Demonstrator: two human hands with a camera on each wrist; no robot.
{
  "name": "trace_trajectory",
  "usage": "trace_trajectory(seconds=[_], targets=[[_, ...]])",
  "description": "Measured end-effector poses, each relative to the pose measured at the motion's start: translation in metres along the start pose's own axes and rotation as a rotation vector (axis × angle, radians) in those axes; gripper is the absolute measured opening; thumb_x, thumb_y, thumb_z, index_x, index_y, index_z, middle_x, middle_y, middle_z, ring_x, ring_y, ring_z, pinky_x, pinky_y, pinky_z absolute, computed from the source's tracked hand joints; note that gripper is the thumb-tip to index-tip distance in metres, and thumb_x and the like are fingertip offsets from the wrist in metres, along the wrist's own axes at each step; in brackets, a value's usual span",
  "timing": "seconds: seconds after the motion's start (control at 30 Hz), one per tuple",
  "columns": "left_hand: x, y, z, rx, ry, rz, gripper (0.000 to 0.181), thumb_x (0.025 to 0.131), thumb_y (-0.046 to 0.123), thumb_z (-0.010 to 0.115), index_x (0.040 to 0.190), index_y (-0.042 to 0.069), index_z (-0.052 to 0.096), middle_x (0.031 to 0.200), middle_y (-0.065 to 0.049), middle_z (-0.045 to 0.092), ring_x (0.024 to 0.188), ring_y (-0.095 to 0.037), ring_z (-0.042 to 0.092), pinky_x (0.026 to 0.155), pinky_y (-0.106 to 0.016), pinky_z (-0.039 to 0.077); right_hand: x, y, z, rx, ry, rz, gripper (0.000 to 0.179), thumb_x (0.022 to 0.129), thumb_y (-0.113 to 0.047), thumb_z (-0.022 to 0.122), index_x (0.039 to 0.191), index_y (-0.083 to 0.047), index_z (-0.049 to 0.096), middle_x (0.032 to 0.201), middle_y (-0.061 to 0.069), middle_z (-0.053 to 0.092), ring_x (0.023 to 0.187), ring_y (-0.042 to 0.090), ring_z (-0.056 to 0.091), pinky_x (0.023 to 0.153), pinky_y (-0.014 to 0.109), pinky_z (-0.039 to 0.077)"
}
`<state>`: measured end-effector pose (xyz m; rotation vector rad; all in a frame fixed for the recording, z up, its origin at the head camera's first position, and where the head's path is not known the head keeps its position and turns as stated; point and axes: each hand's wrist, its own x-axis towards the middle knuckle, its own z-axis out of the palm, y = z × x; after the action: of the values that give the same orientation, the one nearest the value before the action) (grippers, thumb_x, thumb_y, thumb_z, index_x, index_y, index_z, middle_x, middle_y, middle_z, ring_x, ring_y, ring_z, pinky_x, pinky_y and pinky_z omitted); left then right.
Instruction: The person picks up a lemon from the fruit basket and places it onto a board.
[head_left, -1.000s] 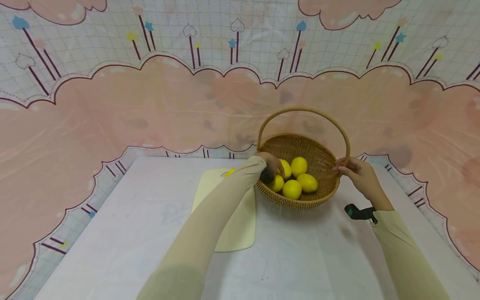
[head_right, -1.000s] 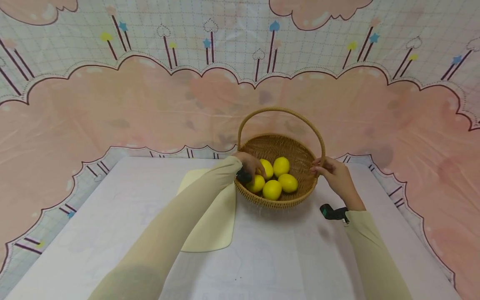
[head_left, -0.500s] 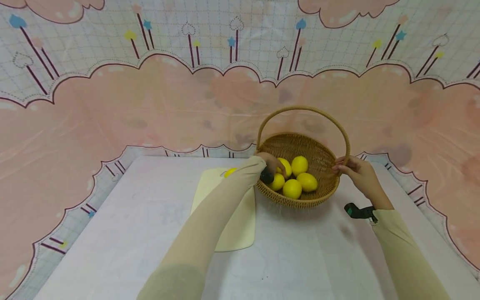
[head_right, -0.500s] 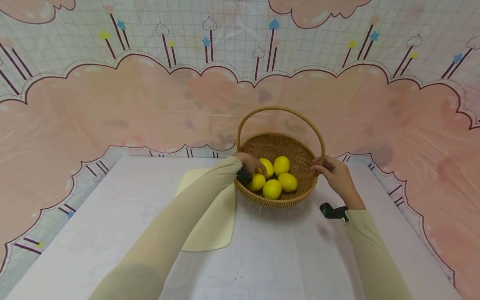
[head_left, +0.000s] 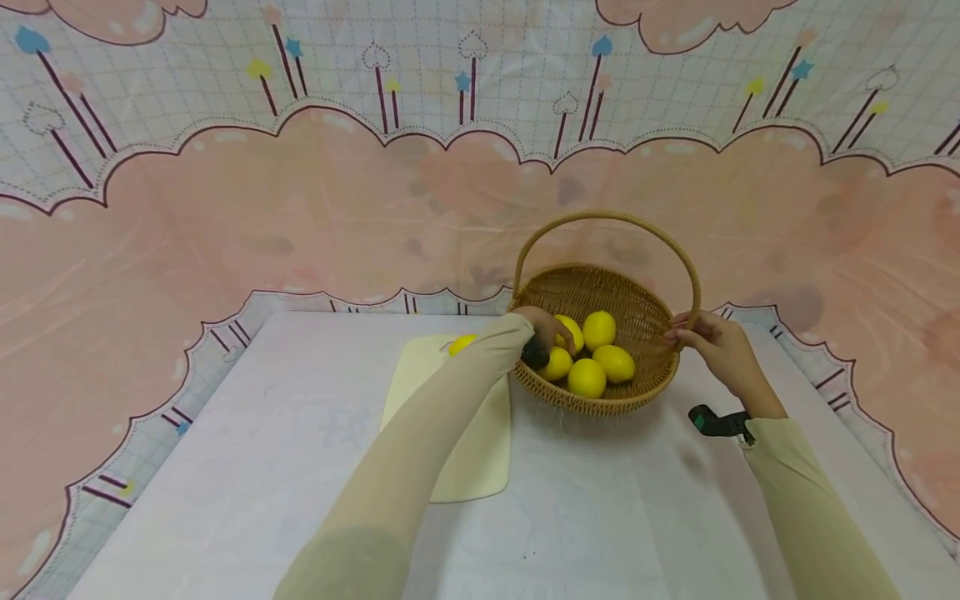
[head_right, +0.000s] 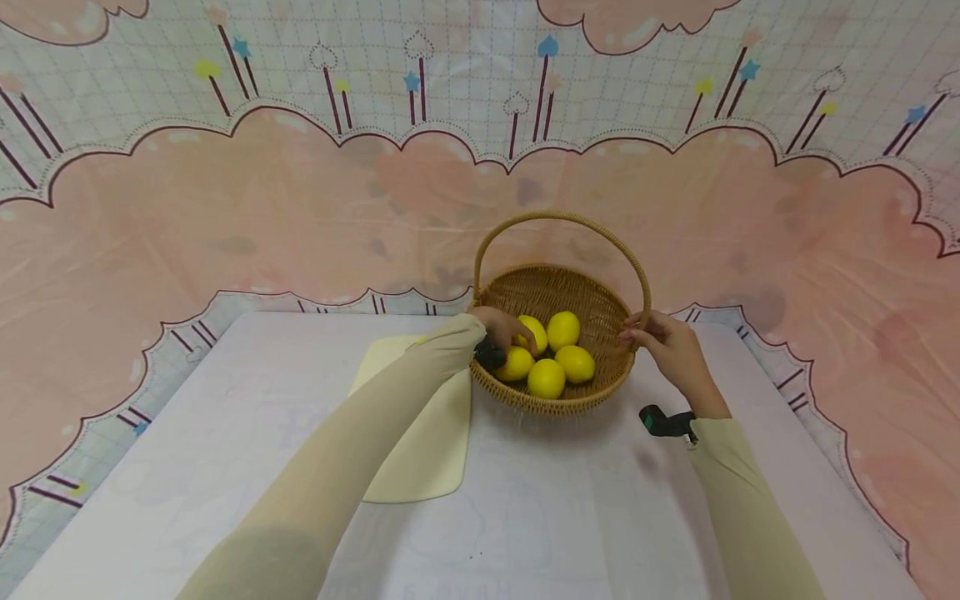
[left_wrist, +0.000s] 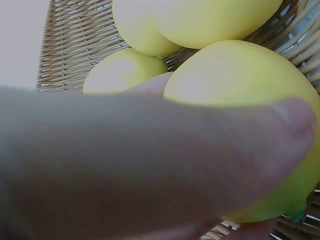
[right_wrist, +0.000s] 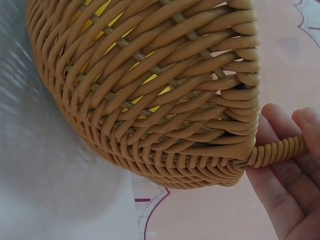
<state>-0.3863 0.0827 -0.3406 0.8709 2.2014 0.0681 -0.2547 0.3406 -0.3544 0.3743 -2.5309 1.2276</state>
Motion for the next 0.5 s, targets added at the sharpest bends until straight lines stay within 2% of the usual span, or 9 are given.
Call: trace_trajectory(seconds=[0.27,0.5], targets=[[-0.0031,0.0,0.0025,0.043,0.03,0.001,0.054,0.094,-0.003,0.044,0.137,0.028,0.047,0.156,-0.007,0.021,0.129,-0.017,0.029,0.067,-0.021,0.031,0.0016,-0.0005,-0.0001,-0.002,0.007,0.0,0.025,0.095,-0.009,0.053,0.112,0.009,0.058,0.085,-0.027,0.062,0.079,-0.01,0.062,0.071,0.007,0.05],[-0.0027,0.0004,0.006,-0.002,0.075,-0.026,0.054,0.093,-0.006,0.043,0.134,0.027,0.052,0.156,-0.006,0.021,0.128,-0.017,0.03,0.057,-0.02,0.024,0.0009,-0.0012,0.0008,0.01,0.003,0.002,0.025,0.095,-0.008,0.053,0.111,0.01,0.058,0.086,-0.024,0.063,0.078,-0.008,0.063,0.07,0.009,0.052]])
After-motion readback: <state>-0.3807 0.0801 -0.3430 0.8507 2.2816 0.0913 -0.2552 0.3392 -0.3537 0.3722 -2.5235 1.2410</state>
